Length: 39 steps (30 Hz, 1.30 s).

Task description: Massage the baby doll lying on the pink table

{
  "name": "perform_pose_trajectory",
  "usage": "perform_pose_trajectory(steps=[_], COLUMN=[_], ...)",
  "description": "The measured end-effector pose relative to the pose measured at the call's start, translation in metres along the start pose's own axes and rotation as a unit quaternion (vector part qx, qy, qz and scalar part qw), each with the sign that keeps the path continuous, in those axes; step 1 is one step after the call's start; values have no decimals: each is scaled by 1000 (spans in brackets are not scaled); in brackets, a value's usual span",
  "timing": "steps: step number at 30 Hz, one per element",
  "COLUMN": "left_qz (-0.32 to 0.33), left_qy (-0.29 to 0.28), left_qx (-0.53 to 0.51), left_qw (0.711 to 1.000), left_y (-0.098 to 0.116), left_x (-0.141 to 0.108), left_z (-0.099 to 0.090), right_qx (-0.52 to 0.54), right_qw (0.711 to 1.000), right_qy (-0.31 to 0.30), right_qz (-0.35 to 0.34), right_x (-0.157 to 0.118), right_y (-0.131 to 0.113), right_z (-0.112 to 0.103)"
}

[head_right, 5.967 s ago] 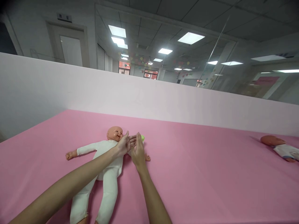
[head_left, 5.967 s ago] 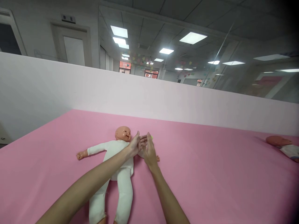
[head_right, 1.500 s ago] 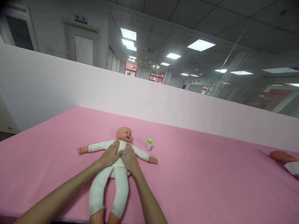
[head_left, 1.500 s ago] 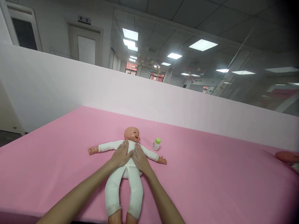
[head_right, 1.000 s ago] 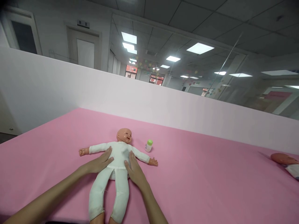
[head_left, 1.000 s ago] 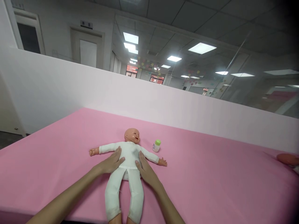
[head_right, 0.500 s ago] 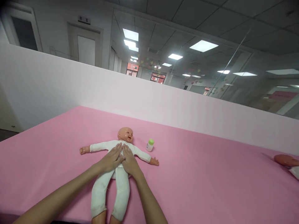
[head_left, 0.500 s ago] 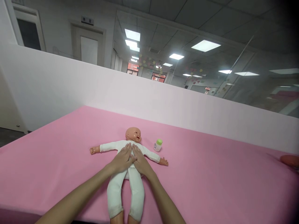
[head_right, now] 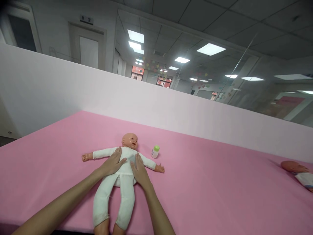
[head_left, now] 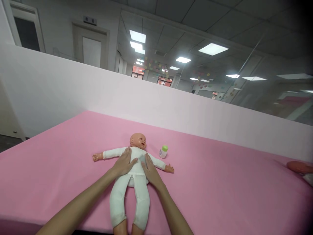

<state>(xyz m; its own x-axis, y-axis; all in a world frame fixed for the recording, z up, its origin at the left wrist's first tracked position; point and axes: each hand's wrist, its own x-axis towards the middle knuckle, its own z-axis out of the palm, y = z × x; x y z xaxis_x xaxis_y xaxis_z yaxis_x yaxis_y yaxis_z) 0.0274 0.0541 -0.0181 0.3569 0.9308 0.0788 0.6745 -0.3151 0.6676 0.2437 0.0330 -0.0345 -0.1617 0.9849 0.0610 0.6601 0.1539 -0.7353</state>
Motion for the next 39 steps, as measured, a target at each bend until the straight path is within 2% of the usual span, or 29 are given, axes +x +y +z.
perform_pose_trajectory(steps=[6, 10, 13, 17, 23, 28, 33, 39], left_qz=[-22, 18, 60, 139, 157, 117, 56, 29], left_qy=[-57, -99, -120, -115, -75, -44, -4, -39], left_qx=[-41, -15, 1, 5, 0, 7, -14, -54], left_qw=[997, 995, 991, 984, 985, 992, 998, 997], left_y=[-14, -10, 2, 11, 7, -3, -32, -57], left_x=[-28, -50, -55, -46, -18, 2, 13, 2], left_z=[-8, -14, -16, -13, -11, -8, -3, -7], right_qx=[56, 58, 54, 23, -26, -49, -36, -10], right_qw=[997, 996, 993, 991, 993, 997, 999, 1000], right_qy=[-46, -67, -92, -106, -86, -42, -1, 0], right_qz=[3, -27, -47, -77, -79, -53, -12, 10], right_x=[-32, -45, -43, -29, 0, 18, 23, 2], right_y=[-6, -20, -31, -41, -41, -33, -14, 0], right_z=[-13, -17, -15, -10, -3, 0, 0, -5])
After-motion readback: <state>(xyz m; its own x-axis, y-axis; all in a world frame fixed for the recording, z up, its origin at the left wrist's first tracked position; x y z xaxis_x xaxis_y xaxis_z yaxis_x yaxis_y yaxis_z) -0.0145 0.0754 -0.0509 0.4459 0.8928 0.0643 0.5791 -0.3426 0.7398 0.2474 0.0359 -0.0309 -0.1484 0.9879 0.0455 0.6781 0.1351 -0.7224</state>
